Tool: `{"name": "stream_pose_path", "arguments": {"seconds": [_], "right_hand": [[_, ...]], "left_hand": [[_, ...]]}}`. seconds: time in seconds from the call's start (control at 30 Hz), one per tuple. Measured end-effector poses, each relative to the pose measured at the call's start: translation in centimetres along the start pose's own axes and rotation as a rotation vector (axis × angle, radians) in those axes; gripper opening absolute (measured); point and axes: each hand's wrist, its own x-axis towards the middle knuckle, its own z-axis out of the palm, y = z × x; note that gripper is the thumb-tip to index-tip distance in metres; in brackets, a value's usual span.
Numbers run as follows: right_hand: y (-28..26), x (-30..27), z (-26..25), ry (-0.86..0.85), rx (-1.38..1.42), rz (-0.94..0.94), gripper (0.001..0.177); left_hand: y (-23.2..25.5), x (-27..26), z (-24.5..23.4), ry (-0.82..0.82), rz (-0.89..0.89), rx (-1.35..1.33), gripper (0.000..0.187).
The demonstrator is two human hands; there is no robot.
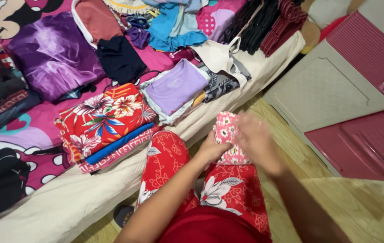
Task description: The person sits on the floor and folds various garments one by one, including a pink top, dark blue shorts, a white patterned top, a purple shirt, a pink floral top, and a blue top. Each item is smoothed and folded into a compact rectangle and placed on a growing stack on the bed.
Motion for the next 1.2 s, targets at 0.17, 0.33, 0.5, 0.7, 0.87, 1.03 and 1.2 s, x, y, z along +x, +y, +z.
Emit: {"name": "stream_pose_path", "arguments": {"seconds": [0.17, 0.33, 0.5, 0.7, 0.87, 1.03, 1.2], "right_hand": [[-1.5, -3.5, 2.6, 0.081, 0.161, 0.038, 0.053], [-0.2, -5.0, 4.4, 0.102, 0.172, 0.033, 0.055], [1.3, -4.5, 4.9, 0.151, 0.253, 0.001, 0.055], [4.6, 1.8, 5.0, 0.300, 0.492, 0.299, 0.060], [5.6, 12.7, 5.9, 0.202, 0.457, 0.149, 0.051], [3.8, 27.4, 8.5, 0.119, 0.309, -0.149, 0.051], [-1.2, 39.1, 11.8, 0.000, 0.069, -0.230, 0.047]], "left_hand": [[0.5, 0.1, -0.9, 0.165, -0.079, 0.209, 0.069], [0.3, 1.0, -0.4, 0.240, -0.291, 0.209, 0.083], [0.4, 1.9, 0.2, 0.004, -0.053, -0.304, 0.065], [6.7, 5.7, -5.8, 0.227, 0.055, -0.137, 0.061], [14.5, 8.8, -16.7, 0.338, 0.267, -0.446, 0.057], [18.1, 9.6, -24.5, 0.408, 0.432, -0.527, 0.042], [19.3, 11.6, -28.8, 0.486, 0.440, -0.555, 0.037]]}}
